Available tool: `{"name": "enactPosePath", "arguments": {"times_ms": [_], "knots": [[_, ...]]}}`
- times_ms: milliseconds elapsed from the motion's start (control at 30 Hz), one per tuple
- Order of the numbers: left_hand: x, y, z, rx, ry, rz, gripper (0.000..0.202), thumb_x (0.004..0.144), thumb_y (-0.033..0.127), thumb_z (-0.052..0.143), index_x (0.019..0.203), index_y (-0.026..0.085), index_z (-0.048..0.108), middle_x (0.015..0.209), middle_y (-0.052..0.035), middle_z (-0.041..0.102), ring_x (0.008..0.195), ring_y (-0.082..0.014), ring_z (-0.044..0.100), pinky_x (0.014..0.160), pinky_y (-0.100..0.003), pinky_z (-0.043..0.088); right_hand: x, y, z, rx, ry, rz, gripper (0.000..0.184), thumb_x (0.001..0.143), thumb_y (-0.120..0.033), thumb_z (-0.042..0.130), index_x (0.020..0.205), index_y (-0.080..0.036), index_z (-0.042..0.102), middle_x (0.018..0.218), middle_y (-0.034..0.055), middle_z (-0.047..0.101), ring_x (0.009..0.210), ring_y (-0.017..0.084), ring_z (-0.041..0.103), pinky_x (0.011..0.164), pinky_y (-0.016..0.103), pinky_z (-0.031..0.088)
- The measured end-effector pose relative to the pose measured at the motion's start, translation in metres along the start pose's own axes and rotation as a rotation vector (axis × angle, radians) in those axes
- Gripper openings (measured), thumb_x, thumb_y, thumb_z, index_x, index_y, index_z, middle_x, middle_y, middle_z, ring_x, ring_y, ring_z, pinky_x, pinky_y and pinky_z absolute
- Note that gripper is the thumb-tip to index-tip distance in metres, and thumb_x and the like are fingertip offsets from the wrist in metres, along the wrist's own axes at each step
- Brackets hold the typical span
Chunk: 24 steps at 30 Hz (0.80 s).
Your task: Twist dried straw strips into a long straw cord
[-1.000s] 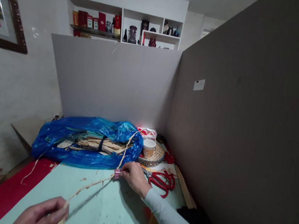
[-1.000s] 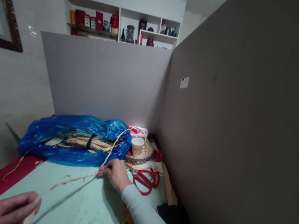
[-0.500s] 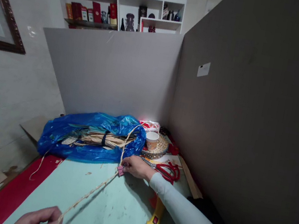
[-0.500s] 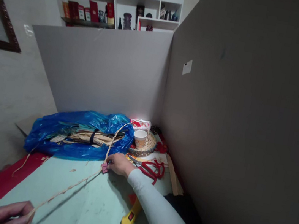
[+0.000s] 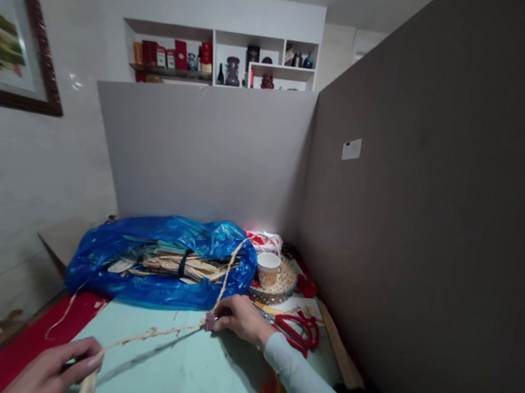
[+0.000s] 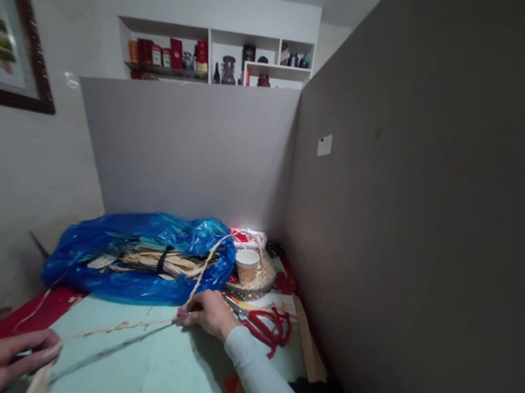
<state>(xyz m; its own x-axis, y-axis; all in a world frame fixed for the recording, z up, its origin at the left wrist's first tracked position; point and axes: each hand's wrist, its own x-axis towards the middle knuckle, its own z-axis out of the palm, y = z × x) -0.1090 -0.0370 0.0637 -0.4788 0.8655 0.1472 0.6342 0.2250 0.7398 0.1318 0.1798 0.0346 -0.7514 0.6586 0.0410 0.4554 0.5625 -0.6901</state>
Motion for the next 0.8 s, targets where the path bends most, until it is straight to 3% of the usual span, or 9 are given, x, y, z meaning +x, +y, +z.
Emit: {"name": "enactPosePath", "arguments": {"times_ms": [100, 233, 333, 400, 500, 667, 733, 800], "knots": [[0.019, 0.011, -0.001, 0.060, 0.011, 0.037, 0.032, 0.065, 0.052, 0.059, 0.055, 0.022, 0.057, 0.057, 0.0002, 0.058, 0.063, -0.0223, 0.056, 0.059, -0.027, 0.045, 0.002, 0.001, 0.003, -0.001, 0.032, 0.022, 0.021, 0.068, -0.021, 0.073, 0.089, -0.015, 0.073, 0.086, 0.0045, 0.072, 0.084, 0.019, 0.063, 0.067, 0.020, 0.041], [0.047, 0.015, 0.008, -0.023, 0.008, 0.165, 0.033, 0.070, 0.050, 0.058, 0.058, 0.020, 0.055, 0.058, 0.0027, 0.054, 0.061, -0.0168, 0.050, 0.058, -0.023, 0.040, 0.002, 0.004, 0.007, -0.004, 0.103, 0.070, 0.020, 0.072, -0.021, 0.070, 0.091, -0.015, 0.071, 0.095, 0.0069, 0.070, 0.096, 0.021, 0.060, 0.073, 0.022, 0.041], [0.062, 0.020, 0.013, -0.169, 0.036, 0.120, 0.038, 0.068, 0.057, 0.061, 0.064, 0.020, 0.054, 0.051, 0.0076, 0.042, 0.047, -0.0109, 0.038, 0.044, -0.020, 0.030, 0.001, 0.006, 0.011, 0.004, 0.146, 0.116, 0.025, 0.071, -0.023, 0.072, 0.095, -0.016, 0.069, 0.100, 0.0078, 0.067, 0.101, 0.022, 0.056, 0.076, 0.023, 0.041], [0.070, 0.036, 0.012, -0.297, 0.012, 0.066, 0.045, 0.062, 0.063, 0.065, 0.069, 0.020, 0.054, 0.046, 0.0116, 0.031, 0.039, -0.0070, 0.025, 0.038, -0.018, 0.019, 0.001, 0.005, 0.013, 0.010, 0.165, 0.141, 0.029, 0.070, -0.025, 0.073, 0.097, -0.016, 0.068, 0.103, 0.0083, 0.065, 0.102, 0.022, 0.055, 0.077, 0.023, 0.040], [0.085, 0.088, 0.008, -0.491, -0.024, 0.150, 0.045, 0.060, 0.060, 0.071, 0.066, 0.019, 0.053, 0.044, 0.0130, 0.028, 0.037, -0.0044, 0.021, 0.037, -0.015, 0.017, 0.001, 0.003, 0.014, 0.010, 0.174, 0.158, 0.031, 0.068, -0.026, 0.075, 0.096, -0.016, 0.068, 0.104, 0.0094, 0.064, 0.100, 0.022, 0.056, 0.075, 0.023, 0.041], [0.128, 0.209, 0.007, -0.665, 0.008, 0.444, 0.033, 0.068, 0.048, 0.070, 0.076, 0.019, 0.057, 0.053, 0.0102, 0.037, 0.042, -0.0036, 0.026, 0.040, -0.014, 0.022, 0.001, -0.002, 0.013, -0.017, 0.179, 0.159, 0.027, 0.065, -0.024, 0.077, 0.089, -0.015, 0.070, 0.097, 0.0091, 0.067, 0.097, 0.023, 0.058, 0.071, 0.022, 0.040], [0.136, 0.233, 0.017, -0.705, -0.020, 0.494, 0.031, 0.074, 0.051, 0.061, 0.088, 0.024, 0.056, 0.055, 0.0107, 0.036, 0.042, -0.0038, 0.025, 0.042, -0.014, 0.024, 0.001, -0.003, 0.012, -0.026, 0.189, 0.161, 0.026, 0.065, -0.024, 0.077, 0.089, -0.014, 0.070, 0.097, 0.0092, 0.068, 0.098, 0.023, 0.058, 0.070, 0.022, 0.041], [0.136, 0.228, 0.035, -0.653, -0.141, 0.457, 0.034, 0.075, 0.053, 0.060, 0.088, 0.022, 0.058, 0.054, 0.0099, 0.040, 0.041, -0.0044, 0.029, 0.041, -0.016, 0.025, 0.001, -0.004, 0.012, -0.026, 0.190, 0.156, 0.024, 0.066, -0.024, 0.076, 0.088, -0.015, 0.070, 0.093, 0.0079, 0.069, 0.095, 0.022, 0.059, 0.070, 0.022, 0.041]]}}
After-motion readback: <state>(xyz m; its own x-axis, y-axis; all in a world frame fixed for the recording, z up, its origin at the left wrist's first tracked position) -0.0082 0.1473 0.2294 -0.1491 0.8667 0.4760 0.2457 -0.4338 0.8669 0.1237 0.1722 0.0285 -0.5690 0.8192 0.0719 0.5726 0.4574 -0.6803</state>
